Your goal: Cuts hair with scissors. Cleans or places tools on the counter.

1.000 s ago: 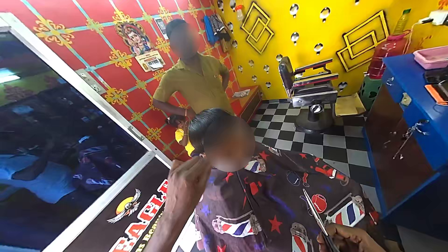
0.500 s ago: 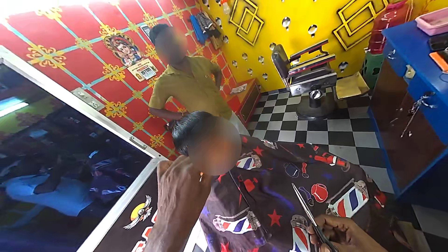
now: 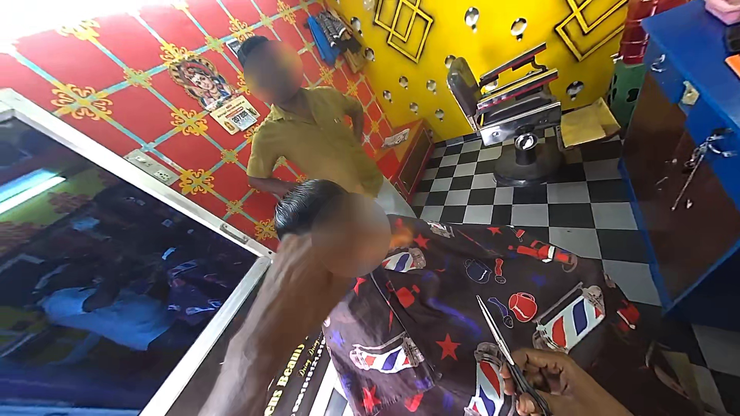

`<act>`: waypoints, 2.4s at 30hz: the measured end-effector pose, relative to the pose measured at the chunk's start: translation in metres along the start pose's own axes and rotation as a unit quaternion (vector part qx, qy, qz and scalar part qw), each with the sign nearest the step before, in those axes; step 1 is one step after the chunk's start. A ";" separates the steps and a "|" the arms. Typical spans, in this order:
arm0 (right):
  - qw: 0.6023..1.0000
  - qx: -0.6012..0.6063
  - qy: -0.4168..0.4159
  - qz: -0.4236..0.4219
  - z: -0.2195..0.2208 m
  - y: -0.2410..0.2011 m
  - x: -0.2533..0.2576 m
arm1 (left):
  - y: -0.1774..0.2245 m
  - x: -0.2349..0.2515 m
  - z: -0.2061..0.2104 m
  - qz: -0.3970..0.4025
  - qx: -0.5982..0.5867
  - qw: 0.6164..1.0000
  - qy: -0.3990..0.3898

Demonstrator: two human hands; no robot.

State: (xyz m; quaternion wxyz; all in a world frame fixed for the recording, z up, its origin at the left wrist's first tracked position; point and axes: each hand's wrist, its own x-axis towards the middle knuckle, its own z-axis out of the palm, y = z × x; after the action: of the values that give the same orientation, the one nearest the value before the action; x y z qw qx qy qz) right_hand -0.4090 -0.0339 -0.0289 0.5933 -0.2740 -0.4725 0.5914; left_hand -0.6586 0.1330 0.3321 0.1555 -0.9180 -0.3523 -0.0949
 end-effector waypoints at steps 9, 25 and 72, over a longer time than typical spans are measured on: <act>0.998 -0.052 0.033 0.016 0.008 0.010 -0.015 | -0.113 -0.058 0.049 -0.099 -0.181 0.922 0.327; 0.982 -0.120 0.116 -0.088 0.181 0.003 0.149 | -0.156 -0.125 0.154 -0.035 -0.381 0.783 0.490; 0.983 0.072 0.010 -0.166 0.237 -0.019 0.298 | -0.222 -0.188 0.241 -0.269 -0.578 0.698 0.325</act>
State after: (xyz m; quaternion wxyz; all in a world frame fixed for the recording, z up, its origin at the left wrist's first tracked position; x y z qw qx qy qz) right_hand -0.6535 0.1942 0.1534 0.7066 -0.1540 -0.4612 0.5141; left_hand -0.9312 0.2581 0.1018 -0.3333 -0.6049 -0.3876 -0.6105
